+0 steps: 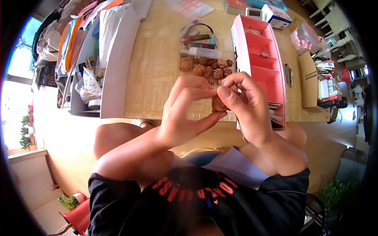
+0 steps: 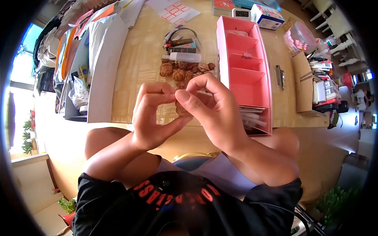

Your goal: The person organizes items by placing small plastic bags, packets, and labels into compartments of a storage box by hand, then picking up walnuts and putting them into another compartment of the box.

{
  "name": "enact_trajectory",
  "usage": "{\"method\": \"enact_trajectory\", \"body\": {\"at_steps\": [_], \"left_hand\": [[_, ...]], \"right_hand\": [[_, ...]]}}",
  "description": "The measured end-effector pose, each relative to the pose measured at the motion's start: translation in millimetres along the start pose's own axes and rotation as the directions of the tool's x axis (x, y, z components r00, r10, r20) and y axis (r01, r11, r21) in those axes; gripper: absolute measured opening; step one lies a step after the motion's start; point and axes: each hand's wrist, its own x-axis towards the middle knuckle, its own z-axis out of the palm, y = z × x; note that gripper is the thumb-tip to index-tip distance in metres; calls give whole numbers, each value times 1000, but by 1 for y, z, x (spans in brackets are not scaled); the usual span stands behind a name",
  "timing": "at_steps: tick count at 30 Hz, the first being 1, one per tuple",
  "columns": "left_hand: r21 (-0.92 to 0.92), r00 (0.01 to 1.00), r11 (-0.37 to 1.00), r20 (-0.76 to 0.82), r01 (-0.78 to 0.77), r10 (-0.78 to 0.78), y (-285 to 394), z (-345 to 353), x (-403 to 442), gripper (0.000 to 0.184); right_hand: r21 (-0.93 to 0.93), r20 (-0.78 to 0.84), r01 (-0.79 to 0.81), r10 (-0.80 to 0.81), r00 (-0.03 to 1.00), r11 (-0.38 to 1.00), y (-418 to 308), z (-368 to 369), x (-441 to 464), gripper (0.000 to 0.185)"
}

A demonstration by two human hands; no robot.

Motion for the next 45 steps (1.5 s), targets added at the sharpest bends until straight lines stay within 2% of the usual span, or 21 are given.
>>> {"method": "enact_trajectory", "body": {"at_steps": [3,4,7,8,11,12,14,17,18,21,23,25,28,31,32,36,39,41,42,43,45], "left_hand": [[-42,997,999,73,4,-1,2,-8,-4,56],[-107,995,993,87,56,-47,4,-8,-4,53],[-181,986,972,95,151,-135,3,-15,-6,48],[-223,980,955,86,196,-181,3,-15,-6,44],[-141,986,980,-77,139,-150,-3,-16,1,42],[-155,987,977,-40,145,-153,-5,-18,1,40],[-179,987,970,32,163,-160,-9,-24,-3,37],[-156,963,950,59,270,-264,-1,-28,2,33],[-96,970,967,79,235,-228,-1,-30,5,32],[-470,891,777,47,418,-451,-10,-26,-1,30],[-633,864,650,63,421,-499,-7,-24,4,23],[-619,862,633,154,466,-484,-6,-31,6,25],[-639,792,512,276,574,-544,-8,-34,4,30],[-515,945,797,98,316,-312,-15,-26,6,32],[-547,950,790,34,277,-309,-12,-20,8,39],[-341,902,836,160,431,-400,-11,-29,7,45],[-251,933,904,189,347,-306,-17,-31,15,39],[-250,781,742,272,622,-562,-15,-38,28,28],[-143,713,716,340,683,-613,-27,-46,32,25],[-114,701,732,415,672,-579,-40,-55,33,24],[333,577,735,461,591,-674,-41,-69,33,24]], "right_hand": [[19,-96,76,-73,993,997,6,10,-9,19],[-68,-79,94,-100,992,993,9,7,-10,18],[-28,-78,162,-164,983,986,10,12,-4,16],[101,-44,136,-133,990,986,12,14,-4,19],[120,-20,44,-42,999,992,9,16,-3,24],[95,37,30,-34,999,995,15,12,-2,26],[122,23,-30,27,999,992,18,8,-1,28],[149,31,-17,13,999,989,22,10,3,31],[127,40,25,-31,999,992,24,13,5,32],[-52,30,175,-174,984,983,28,18,7,35],[-121,27,234,-233,972,965,23,19,10,35],[-20,9,191,-191,982,981,23,16,12,30],[53,-37,194,-192,981,980,22,15,13,25],[52,-67,194,-190,979,980,23,16,13,27],[57,-62,202,-199,978,978,23,17,15,28],[-15,0,166,-166,986,986,15,15,14,31],[-108,-49,117,-123,991,987,15,12,13,34],[-153,-131,97,-118,984,983,17,11,13,36],[-147,-137,102,-122,983,984,18,10,14,36],[-140,-144,106,-127,981,984,21,9,16,36],[-127,-159,119,-139,977,985,25,9,18,36]]}}
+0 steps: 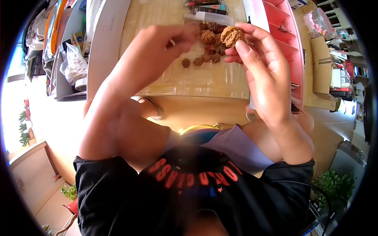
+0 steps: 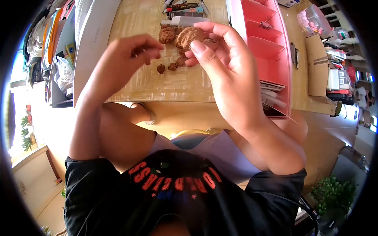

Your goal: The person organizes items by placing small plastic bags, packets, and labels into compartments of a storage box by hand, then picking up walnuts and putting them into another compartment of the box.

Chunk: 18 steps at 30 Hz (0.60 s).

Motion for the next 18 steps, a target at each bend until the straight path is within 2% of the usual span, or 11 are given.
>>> {"method": "enact_trajectory", "body": {"at_steps": [2,3,6,7,10,13,14,16,18], "left_hand": [[294,997,953,19,-76,73,-5,8,-10,28],[232,994,966,11,-110,110,-10,17,-13,27],[312,996,946,41,-89,80,-16,34,-15,25],[283,990,950,6,-135,139,-21,38,-14,26],[231,997,971,41,-67,59,-17,36,-10,30],[-218,974,954,-139,-204,177,4,35,-7,30],[-327,965,915,-188,-238,183,6,36,-7,31],[-525,941,792,-289,-311,178,10,38,-7,31],[-602,933,728,-328,-328,149,15,37,-9,31]], "right_hand": [[28,4,-8,8,1000,1000,1,1,1,36],[34,14,-11,11,1000,999,1,0,1,36],[38,17,-66,65,998,997,4,-4,3,36],[39,15,-90,89,996,995,5,-4,3,36],[41,28,-176,175,984,984,8,-1,3,37],[-27,32,-142,143,989,990,7,2,1,37],[-49,34,-62,64,997,997,4,3,1,37],[-95,46,100,-95,994,990,-3,5,1,37],[-132,105,83,-69,992,988,-7,3,1,36]]}}
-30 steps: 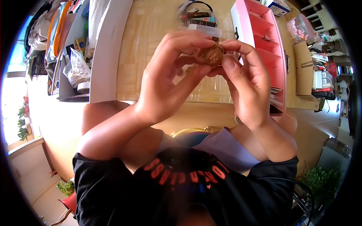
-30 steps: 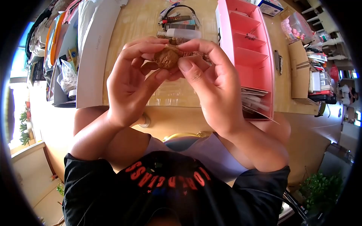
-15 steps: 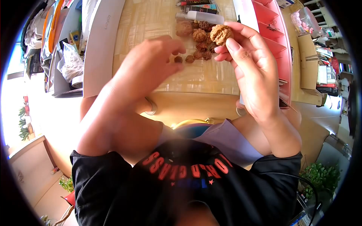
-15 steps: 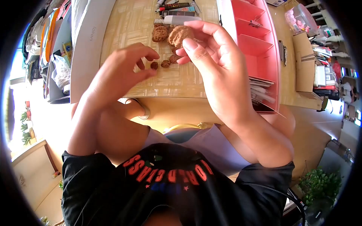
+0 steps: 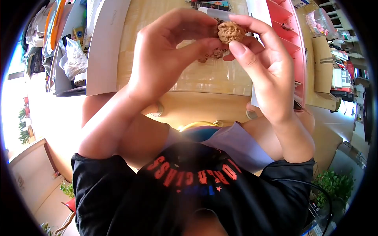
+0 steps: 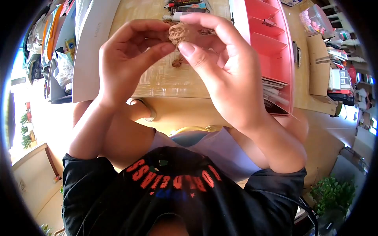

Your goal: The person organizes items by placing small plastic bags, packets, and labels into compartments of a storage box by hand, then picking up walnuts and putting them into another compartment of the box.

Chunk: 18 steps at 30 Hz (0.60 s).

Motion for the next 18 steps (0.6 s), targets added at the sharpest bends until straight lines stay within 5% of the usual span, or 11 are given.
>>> {"method": "enact_trajectory", "body": {"at_steps": [3,6,9,11,16,18], "left_hand": [[-30,999,1000,-52,6,-8,6,-1,-1,31],[30,984,986,-62,-166,168,-2,1,1,30],[-105,989,984,-17,145,-147,10,2,0,30],[-242,980,950,66,200,-190,5,-2,0,30],[-479,964,843,208,245,-162,7,-12,4,32],[-505,958,823,239,261,-157,6,-12,2,33]], "right_hand": [[46,19,-52,52,998,998,1,-1,0,35],[138,-57,-97,106,993,986,3,-2,0,36],[132,-36,180,-177,984,975,-3,-1,-2,37],[-188,2,131,-133,991,973,-21,-1,-4,38],[-204,-73,135,-153,986,970,-13,-16,-1,40],[-226,-58,260,-280,958,939,-14,-13,-1,43]]}}
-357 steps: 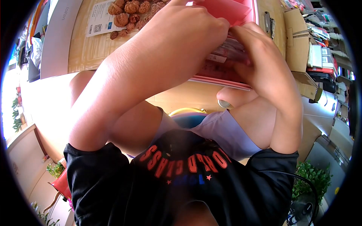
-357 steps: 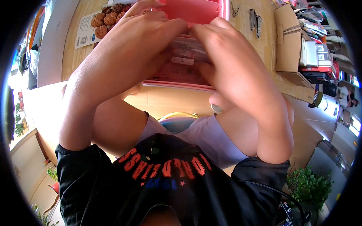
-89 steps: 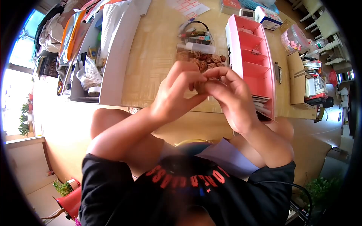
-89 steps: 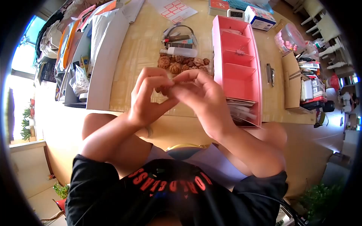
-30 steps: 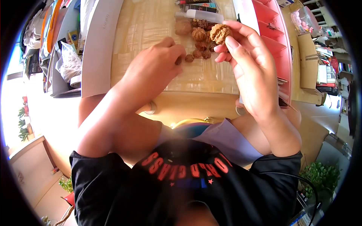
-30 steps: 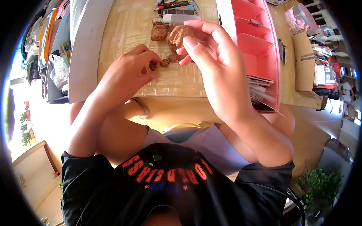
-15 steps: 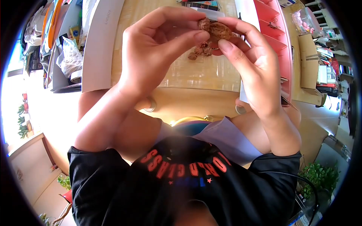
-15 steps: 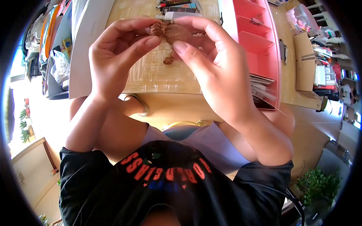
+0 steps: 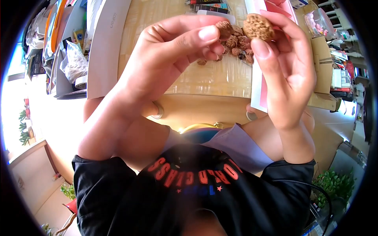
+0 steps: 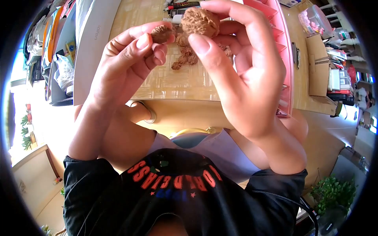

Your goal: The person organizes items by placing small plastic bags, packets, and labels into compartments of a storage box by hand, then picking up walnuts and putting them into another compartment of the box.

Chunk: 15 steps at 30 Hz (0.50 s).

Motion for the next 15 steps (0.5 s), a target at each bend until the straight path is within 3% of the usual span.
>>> {"method": "enact_trajectory", "body": {"at_steps": [5,6,7,8,10,11,14,15], "left_hand": [[-113,999,994,36,5,-1,-5,-2,-1,32],[-122,999,992,42,5,0,-5,-2,-1,31],[-48,999,999,33,-11,13,-1,-1,-1,30],[201,999,980,-44,-2,11,6,2,1,29],[707,976,695,-29,-132,215,5,-1,6,28],[905,935,359,98,-226,342,4,-11,10,24],[994,996,105,-20,11,83,1,-26,5,20],[988,999,154,-28,25,21,-4,-29,4,20]], "right_hand": [[-103,134,381,-367,921,919,-3,-1,2,46],[-123,129,390,-375,918,912,-4,0,4,46],[-139,56,257,-252,966,956,-7,5,3,45],[-130,-7,130,-132,991,983,-9,9,3,44],[-41,-21,30,-31,999,999,4,5,-1,42],[-34,-60,42,-44,997,999,4,8,-1,38],[54,-10,-42,43,999,998,10,9,1,37],[63,0,-84,84,996,995,10,10,1,37]]}}
